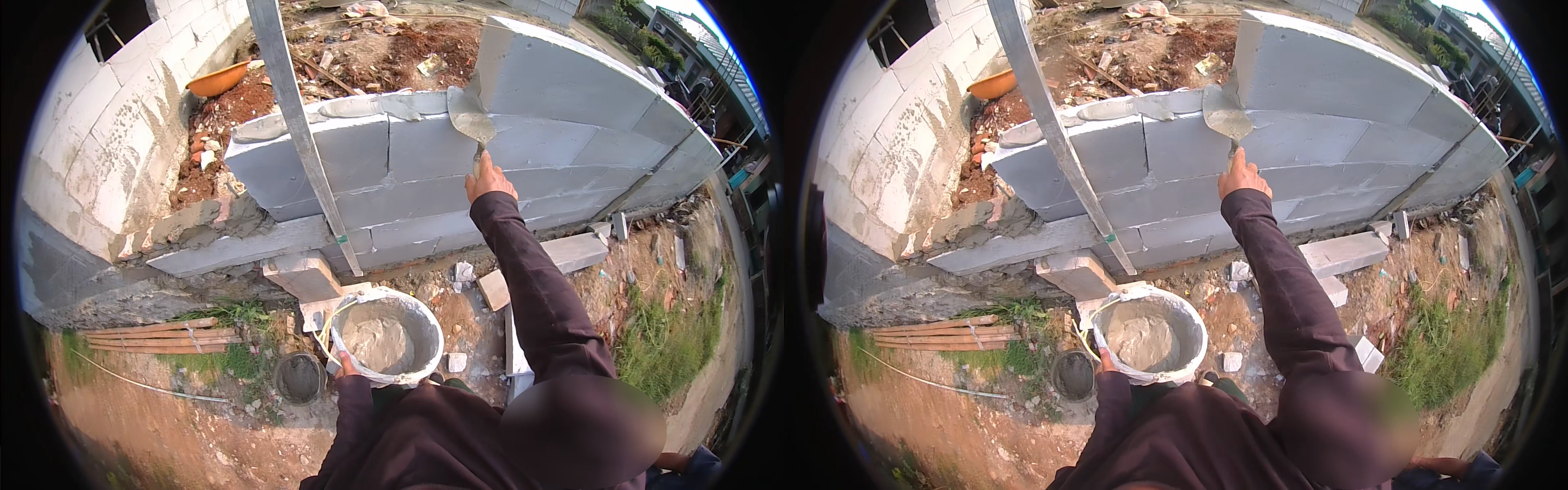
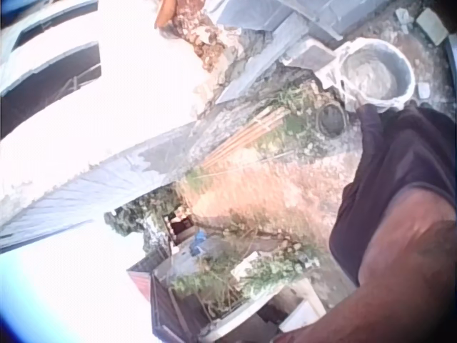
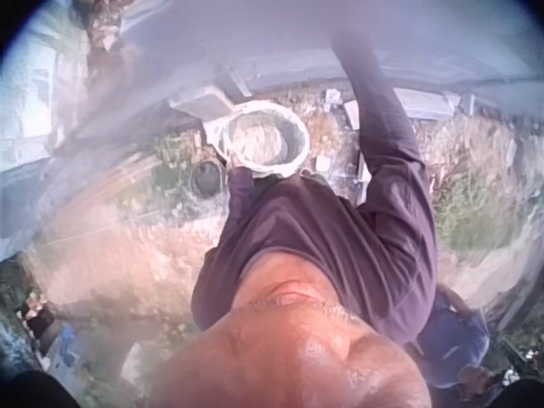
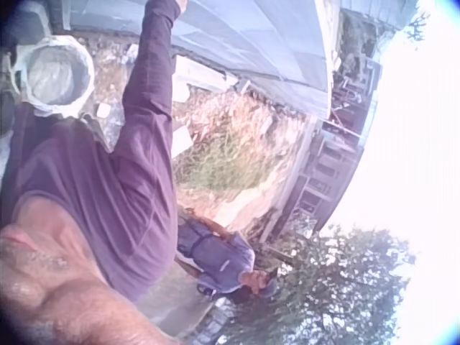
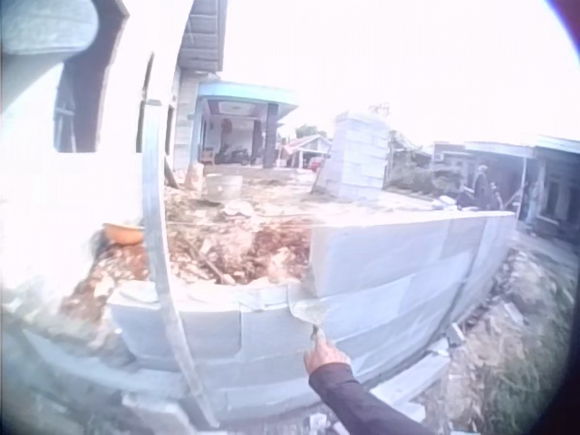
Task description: The person scoops mortar from a bucket with a trowel and spreads it along a low wall. They place red bricks and grey concrete blocks into the mortar, tapping them into place and adding more mortar between joints. The wall is built incrementally along its length.
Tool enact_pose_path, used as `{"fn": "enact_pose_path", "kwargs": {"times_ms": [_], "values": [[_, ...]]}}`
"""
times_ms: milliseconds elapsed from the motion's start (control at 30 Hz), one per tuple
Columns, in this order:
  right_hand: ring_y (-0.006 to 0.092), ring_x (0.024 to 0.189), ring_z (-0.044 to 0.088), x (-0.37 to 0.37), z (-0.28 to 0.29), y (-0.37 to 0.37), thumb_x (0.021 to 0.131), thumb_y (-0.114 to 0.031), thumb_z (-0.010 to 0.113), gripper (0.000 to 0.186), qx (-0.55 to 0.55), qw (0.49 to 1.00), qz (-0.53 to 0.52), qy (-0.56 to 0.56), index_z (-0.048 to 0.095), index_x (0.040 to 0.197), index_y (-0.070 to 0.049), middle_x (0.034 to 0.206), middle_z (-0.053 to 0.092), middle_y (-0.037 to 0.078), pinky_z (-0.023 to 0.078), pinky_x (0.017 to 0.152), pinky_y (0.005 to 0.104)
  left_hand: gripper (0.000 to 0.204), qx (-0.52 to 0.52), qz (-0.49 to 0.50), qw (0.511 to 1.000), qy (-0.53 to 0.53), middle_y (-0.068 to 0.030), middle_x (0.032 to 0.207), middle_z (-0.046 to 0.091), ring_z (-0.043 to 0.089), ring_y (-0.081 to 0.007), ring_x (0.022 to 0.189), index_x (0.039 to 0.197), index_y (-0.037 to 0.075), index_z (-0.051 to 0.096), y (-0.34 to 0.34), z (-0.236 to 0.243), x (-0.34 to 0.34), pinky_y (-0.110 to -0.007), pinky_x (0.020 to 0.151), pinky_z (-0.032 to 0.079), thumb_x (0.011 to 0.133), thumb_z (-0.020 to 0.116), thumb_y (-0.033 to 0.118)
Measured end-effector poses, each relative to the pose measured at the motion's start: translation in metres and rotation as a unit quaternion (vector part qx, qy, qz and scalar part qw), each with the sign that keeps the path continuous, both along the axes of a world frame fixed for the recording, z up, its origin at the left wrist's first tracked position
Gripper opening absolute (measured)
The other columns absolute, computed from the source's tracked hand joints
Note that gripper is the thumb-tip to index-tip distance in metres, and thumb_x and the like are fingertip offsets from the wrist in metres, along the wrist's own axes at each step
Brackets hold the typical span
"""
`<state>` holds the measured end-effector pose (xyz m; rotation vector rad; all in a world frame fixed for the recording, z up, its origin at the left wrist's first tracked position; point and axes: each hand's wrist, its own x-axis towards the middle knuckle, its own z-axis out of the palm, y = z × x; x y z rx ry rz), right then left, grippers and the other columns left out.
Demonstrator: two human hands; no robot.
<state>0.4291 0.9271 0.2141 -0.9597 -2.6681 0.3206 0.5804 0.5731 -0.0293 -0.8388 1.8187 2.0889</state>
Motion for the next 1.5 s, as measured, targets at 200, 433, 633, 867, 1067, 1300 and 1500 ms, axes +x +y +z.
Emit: {"fn": "enact_pose_path", "kwargs": {"times_ms": [200,433,633,867,1067,1300,1500], "values": [[0.0389,0.098,0.058,-0.025,0.02,-0.076,0.08,-0.027,0.053,0.044,-0.11,0.983,0.149,0.012,0.043,0.117,-0.006,0.106,0.059,0.022,0.045,0.085,0.0463,0.061,-0.043,-0.004,0.999,-0.026,-0.0116,0.089,0.062,0.057,-0.0185,0.077,0.101,-0.007,0.059,-0.001,0.0,-0.001,-0.031,0.07,0.046,0.088,0.049,0.052],[0.0369,0.083,0.062,-0.02,-0.007,-0.119,0.08,-0.029,0.055,0.058,-0.013,0.97,0.239,-0.047,0.035,0.132,-0.014,0.105,0.057,0.018,0.049,0.073,0.0466,0.058,-0.113,-0.011,0.992,-0.054,-0.0038,0.065,0.052,0.046,-0.0137,0.059,0.083,-0.003,0.06,0.002,0.006,-0.002,-0.03,0.054,0.037,0.087,0.048,0.054],[0.0363,0.085,0.061,0.089,-0.053,-0.064,0.079,-0.031,0.057,0.054,-0.072,0.935,0.343,0.047,0.044,0.125,-0.006,0.101,0.059,0.021,0.049,0.074,0.0449,0.06,-0.119,-0.001,0.992,-0.044,-0.0043,0.056,0.048,0.043,-0.0147,0.055,0.06,0.001,0.048,0.004,0.007,0.001,-0.033,0.052,0.035,0.087,0.049,0.055],[0.036,0.089,0.062,0.146,-0.152,-0.06,0.082,-0.044,0.052,0.046,-0.106,0.873,0.293,-0.376,0.059,0.104,-0.005,0.09,0.064,0.022,0.048,0.079,0.0435,0.057,-0.107,-0.029,0.994,-0.014,-0.0018,0.059,0.049,0.042,-0.0135,0.056,0.062,0.003,0.049,0.014,0.011,0.006,-0.031,0.052,0.035,0.087,0.048,0.054],[0.0312,0.092,0.063,0.148,-0.175,-0.088,0.081,-0.037,0.049,0.038,-0.091,0.872,0.31,-0.368,0.063,0.101,-0.008,0.095,0.066,0.016,0.048,0.08,0.044,0.056,-0.076,0.023,0.996,-0.044,-0.0044,0.06,0.051,0.047,-0.0144,0.054,0.067,0.003,0.053,0.013,0.003,0.0,-0.031,0.051,0.037,0.086,0.05,0.056],[0.0255,0.096,0.064,0.119,-0.211,-0.087,0.086,-0.018,0.047,0.027,0.014,0.802,0.345,-0.487,0.068,0.099,-0.007,0.1,0.067,0.009,0.051,0.077,0.0414,0.061,-0.127,-0.019,0.992,-0.011,-0.0046,0.056,0.049,0.046,-0.0157,0.053,0.06,0.002,0.05,0.027,0.024,0.008,-0.032,0.052,0.037,0.085,0.049,0.058],[0.026,0.078,0.065,0.133,-0.257,-0.082,0.079,-0.033,0.059,0.038,-0.287,0.734,0.337,-0.515,0.065,0.104,-0.005,0.092,0.066,0.012,0.052,0.066,0.0385,0.062,-0.132,-0.07,0.988,-0.026,-0.0094,0.064,0.055,0.05,-0.0171,0.061,0.07,-0.003,0.054,0.035,0.049,0.002,-0.034,0.057,0.04,0.087,0.046,0.056]]}}
